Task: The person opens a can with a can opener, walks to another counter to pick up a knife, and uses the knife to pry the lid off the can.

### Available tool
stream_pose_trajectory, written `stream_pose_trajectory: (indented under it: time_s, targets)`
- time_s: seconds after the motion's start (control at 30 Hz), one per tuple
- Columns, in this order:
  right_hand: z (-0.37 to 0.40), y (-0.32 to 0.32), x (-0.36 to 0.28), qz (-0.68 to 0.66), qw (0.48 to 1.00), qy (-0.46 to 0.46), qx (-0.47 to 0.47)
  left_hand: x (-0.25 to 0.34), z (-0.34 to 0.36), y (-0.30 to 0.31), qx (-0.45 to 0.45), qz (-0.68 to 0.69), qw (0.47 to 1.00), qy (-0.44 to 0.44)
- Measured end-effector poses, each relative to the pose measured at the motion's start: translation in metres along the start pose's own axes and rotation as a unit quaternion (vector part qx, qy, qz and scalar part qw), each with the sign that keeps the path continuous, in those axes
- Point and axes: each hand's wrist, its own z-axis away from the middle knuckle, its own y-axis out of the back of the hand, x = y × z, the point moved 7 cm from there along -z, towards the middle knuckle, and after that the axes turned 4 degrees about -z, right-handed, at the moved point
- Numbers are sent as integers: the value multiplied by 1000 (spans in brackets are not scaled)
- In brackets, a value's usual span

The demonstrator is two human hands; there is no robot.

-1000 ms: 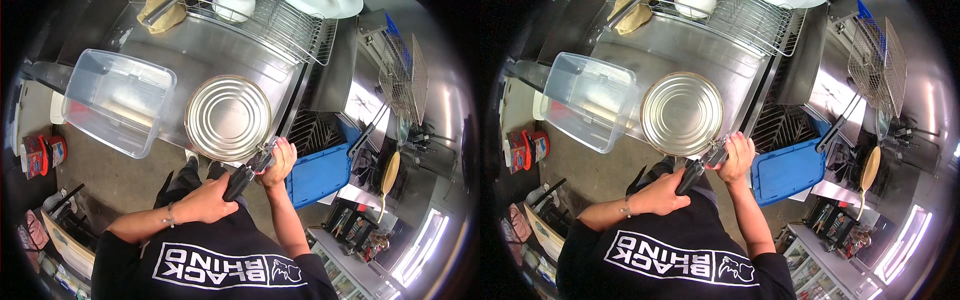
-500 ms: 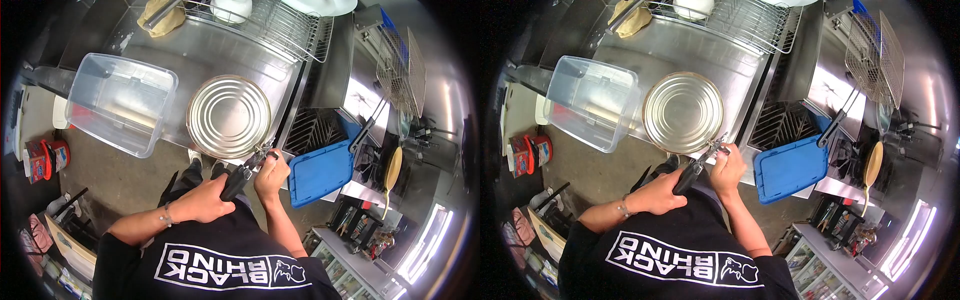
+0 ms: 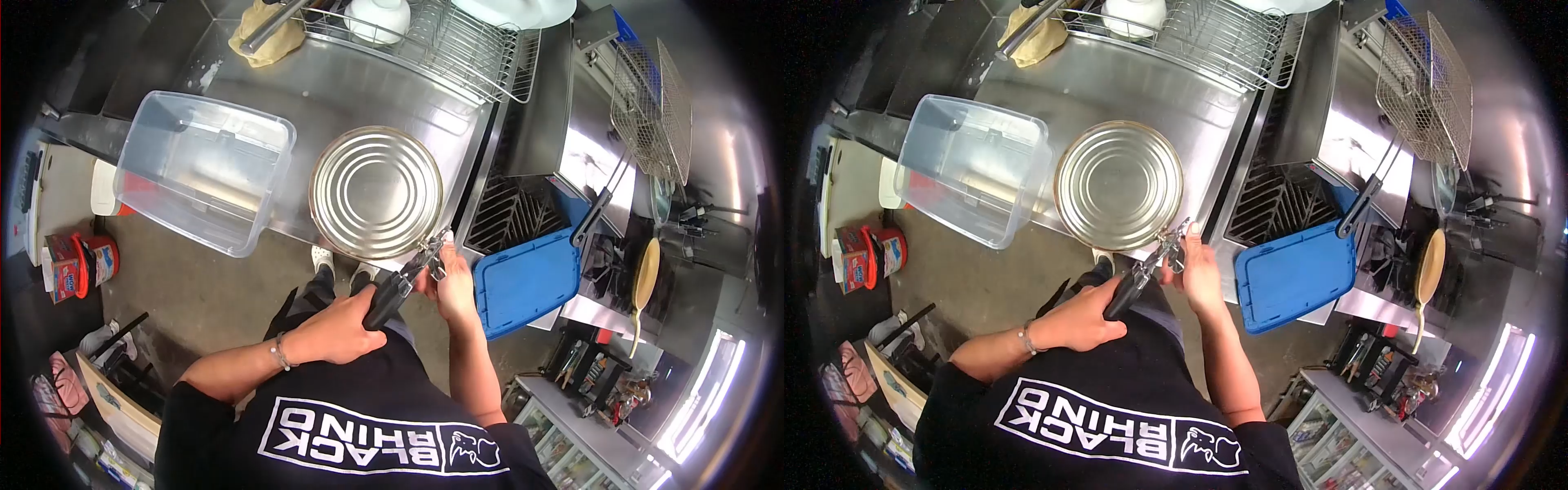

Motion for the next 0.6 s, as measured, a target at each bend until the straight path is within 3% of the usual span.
stream_pose_trajectory:
  time_s: [0.07,0.13,0.17,0.3,0.33,0.4,0.5,0.6]
  targets:
    - [-1,7,0,61,997,28,24,5,1,-2,-18,38,999,10]
    - [17,11,-24,195,949,227,99,3,-1,-6,-8,58,998,0]
    - [15,19,-15,191,923,323,90,2,-2,-8,3,75,997,-7]
    - [23,5,-16,121,912,392,30,4,-7,-15,6,75,997,-21]
    - [26,2,-17,124,912,390,29,10,-7,-8,50,86,994,-35]
    - [22,7,-9,100,952,282,69,15,-9,-3,96,102,989,-49]
    - [23,11,-37,231,871,421,101,13,-11,-6,114,100,985,-79]
    - [13,17,-32,223,904,362,40,16,-11,0,156,103,978,-97]
